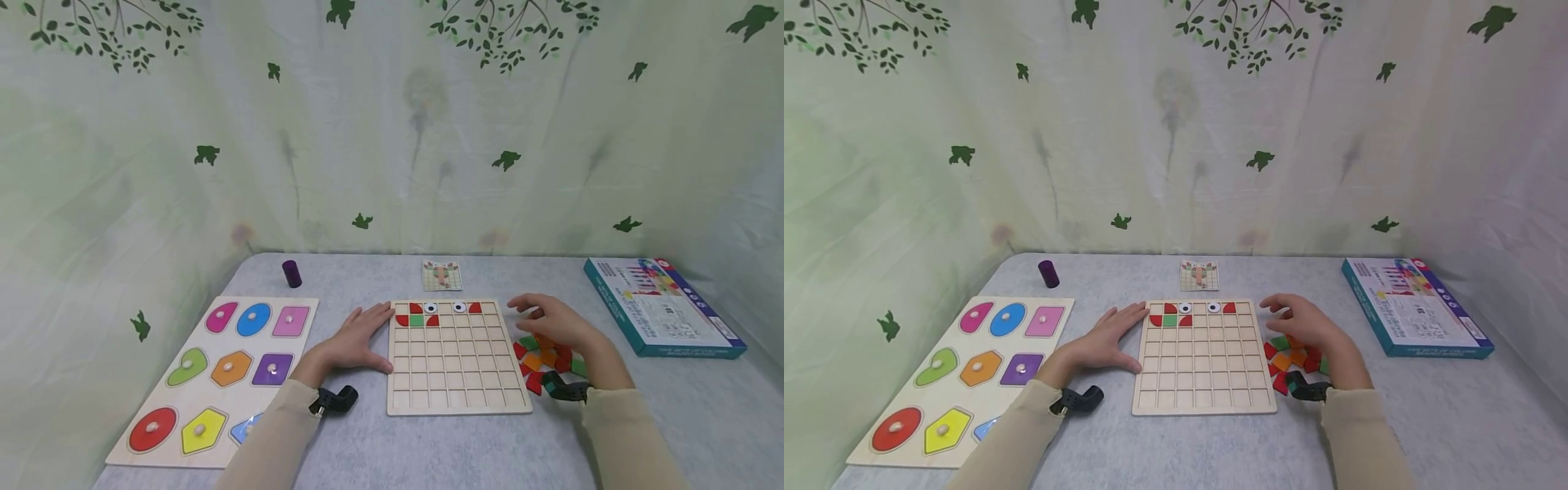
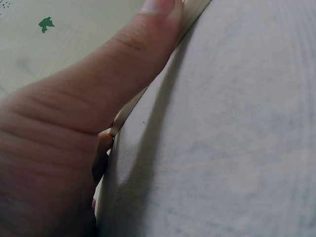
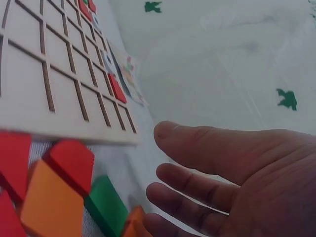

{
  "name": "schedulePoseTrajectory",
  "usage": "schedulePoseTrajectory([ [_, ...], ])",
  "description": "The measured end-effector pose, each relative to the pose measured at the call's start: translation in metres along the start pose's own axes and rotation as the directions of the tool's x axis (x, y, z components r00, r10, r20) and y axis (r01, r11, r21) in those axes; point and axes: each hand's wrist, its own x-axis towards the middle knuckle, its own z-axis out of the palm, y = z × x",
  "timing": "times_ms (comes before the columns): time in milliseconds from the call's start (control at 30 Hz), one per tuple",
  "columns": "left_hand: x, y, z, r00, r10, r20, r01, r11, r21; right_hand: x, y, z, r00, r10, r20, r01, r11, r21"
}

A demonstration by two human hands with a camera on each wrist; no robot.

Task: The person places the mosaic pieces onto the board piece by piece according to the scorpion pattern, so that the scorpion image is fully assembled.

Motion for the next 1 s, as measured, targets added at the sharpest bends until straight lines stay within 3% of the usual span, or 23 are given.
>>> schedulePoseTrajectory([
  [467,0.000,-0.002,-0.001,1.000,0.008,-0.004,-0.008,1.000,0.003,-0.001,0.024,-0.008,0.996,0.089,0.015,-0.088,0.996,-0.023],
  [767,0.001,0.000,-0.001,1.000,0.006,-0.002,-0.006,1.000,0.008,-0.004,0.031,-0.012,0.997,0.062,0.035,-0.060,0.997,-0.057],
  [1000,0.001,0.000,-0.001,1.000,0.010,-0.005,-0.010,1.000,0.010,-0.002,0.034,-0.010,0.997,0.081,0.018,-0.080,0.995,-0.059],
])
